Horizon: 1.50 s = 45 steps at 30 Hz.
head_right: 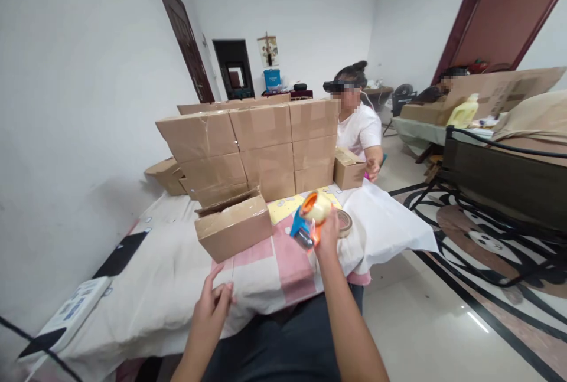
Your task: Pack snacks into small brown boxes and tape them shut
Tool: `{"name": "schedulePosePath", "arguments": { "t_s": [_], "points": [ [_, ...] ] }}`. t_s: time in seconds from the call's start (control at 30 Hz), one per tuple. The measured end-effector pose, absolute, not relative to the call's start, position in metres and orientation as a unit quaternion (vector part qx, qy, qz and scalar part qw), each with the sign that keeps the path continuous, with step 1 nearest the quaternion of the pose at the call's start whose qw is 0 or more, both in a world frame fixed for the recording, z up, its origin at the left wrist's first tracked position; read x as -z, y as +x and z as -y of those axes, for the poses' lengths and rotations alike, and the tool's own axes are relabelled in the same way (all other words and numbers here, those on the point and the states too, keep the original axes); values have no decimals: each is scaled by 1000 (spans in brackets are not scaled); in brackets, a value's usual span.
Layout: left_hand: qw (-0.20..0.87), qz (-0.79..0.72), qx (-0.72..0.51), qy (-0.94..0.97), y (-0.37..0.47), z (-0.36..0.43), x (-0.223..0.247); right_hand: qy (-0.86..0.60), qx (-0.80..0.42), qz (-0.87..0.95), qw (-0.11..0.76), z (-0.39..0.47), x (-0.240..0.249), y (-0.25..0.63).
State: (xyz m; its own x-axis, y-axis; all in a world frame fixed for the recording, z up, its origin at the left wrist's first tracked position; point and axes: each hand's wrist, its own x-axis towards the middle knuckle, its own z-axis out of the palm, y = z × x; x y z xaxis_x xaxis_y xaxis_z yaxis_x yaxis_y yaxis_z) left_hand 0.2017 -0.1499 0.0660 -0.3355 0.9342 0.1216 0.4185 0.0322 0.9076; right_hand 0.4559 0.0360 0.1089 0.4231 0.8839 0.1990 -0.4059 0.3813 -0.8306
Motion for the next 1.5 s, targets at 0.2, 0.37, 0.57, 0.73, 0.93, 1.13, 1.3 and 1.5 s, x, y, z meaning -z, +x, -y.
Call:
{"name": "schedulePosePath", "arguments": {
  "t_s": [0.2,0.37,0.57,0.73,0.93,1.13,1.3,1.5],
  "points": [
    [267,-598,-554,514,204,121,-113,-398,-418,536,616,-116,-101,417],
    [296,-559,-598,493,196,104,-137,-438,-426,532,586,-136,-80,415],
    [309,-552,-599,491,191,104,-142,-446,-332,564,610,-65,-98,416],
    [307,-550,-586,509,199,109,-149,-244,-356,780,453,28,-157,378],
    [281,-596,-526,538,207,130,-146,-226,-299,828,416,43,-182,351],
    [-42,-710,-397,580,174,90,-156,-281,-330,759,485,-1,-197,347],
    [-87,-722,-210,654,153,40,-167,-277,-369,761,457,-38,-212,337],
    [-75,-722,-216,653,160,45,-140,-365,-298,824,315,-72,-203,302]
  ]
}}
